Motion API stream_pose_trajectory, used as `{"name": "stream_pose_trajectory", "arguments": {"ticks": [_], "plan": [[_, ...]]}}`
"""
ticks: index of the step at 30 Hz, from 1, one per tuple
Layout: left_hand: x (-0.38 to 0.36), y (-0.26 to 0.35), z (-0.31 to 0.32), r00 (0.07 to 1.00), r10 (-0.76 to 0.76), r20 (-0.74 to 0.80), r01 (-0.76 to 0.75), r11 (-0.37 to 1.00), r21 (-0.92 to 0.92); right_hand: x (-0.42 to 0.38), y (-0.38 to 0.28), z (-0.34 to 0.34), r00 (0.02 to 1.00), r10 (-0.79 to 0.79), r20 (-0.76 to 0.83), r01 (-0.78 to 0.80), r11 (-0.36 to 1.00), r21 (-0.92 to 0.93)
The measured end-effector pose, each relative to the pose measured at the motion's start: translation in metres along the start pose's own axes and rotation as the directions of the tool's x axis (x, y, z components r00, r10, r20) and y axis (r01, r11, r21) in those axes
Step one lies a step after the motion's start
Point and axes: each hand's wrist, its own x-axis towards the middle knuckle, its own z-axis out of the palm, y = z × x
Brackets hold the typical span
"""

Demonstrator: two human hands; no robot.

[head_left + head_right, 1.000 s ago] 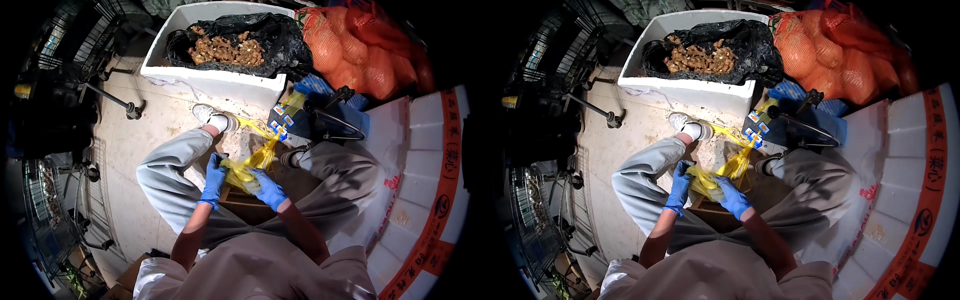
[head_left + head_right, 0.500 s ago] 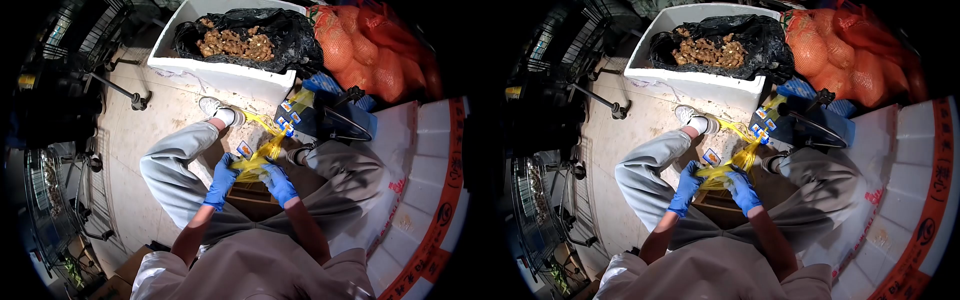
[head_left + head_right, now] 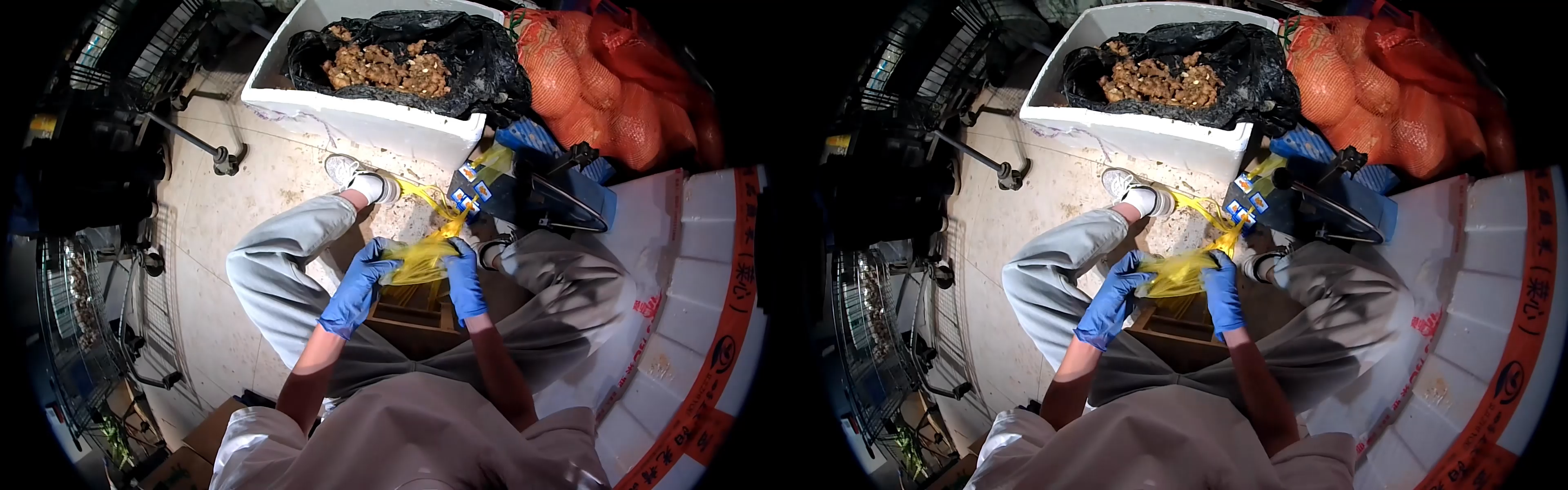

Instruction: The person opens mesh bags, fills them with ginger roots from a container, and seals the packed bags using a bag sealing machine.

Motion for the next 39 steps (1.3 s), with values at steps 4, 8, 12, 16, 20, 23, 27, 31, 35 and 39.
{"name": "stream_pose_trajectory", "arguments": {"ticks": [4,8,12,16,20,23,27,31,35,39], "plan": [[0.027,-0.009,-0.026,0.853,0.506,0.128,-0.460,0.612,0.644,-0.014,-0.015,0.004,0.886,0.343,0.312,-0.456,0.770,0.447],[0.036,-0.006,-0.022,0.821,0.566,0.074,-0.427,0.523,0.737,-0.032,-0.023,0.027,0.880,0.320,0.350,-0.462,0.747,0.478],[0.024,0.003,-0.002,0.922,0.383,-0.055,-0.355,0.894,0.273,-0.012,-0.012,0.027,0.946,-0.120,0.303,0.192,0.956,-0.222],[0.016,0.003,0.002,0.960,0.271,0.068,-0.279,0.927,0.251,-0.023,-0.042,0.014,0.962,0.198,0.188,-0.230,0.958,0.168],[0.008,0.010,0.010,0.960,0.268,0.082,-0.279,0.888,0.366,-0.022,-0.052,0.018,0.904,0.278,0.326,-0.417,0.746,0.520],[0.008,0.008,0.015,0.956,0.287,0.060,-0.292,0.920,0.261,-0.019,-0.044,0.022,0.881,0.300,0.367,-0.467,0.679,0.566],[-0.005,0.010,0.022,0.999,0.032,0.036,-0.025,0.981,-0.193,-0.025,-0.056,0.022,0.964,0.187,0.191,-0.250,0.882,0.399],[0.002,-0.004,0.006,0.979,-0.104,0.176,0.158,0.931,-0.330,-0.017,-0.030,0.016,0.881,-0.393,0.264,0.441,0.884,-0.155],[-0.007,-0.007,0.011,0.963,-0.181,0.199,0.243,0.902,-0.358,-0.040,-0.073,0.025,0.944,-0.182,0.274,0.221,0.969,-0.115],[-0.010,-0.012,-0.004,0.922,-0.124,0.366,0.263,0.896,-0.359,-0.035,-0.077,0.024,0.936,0.027,0.351,-0.107,0.971,0.212]]}}
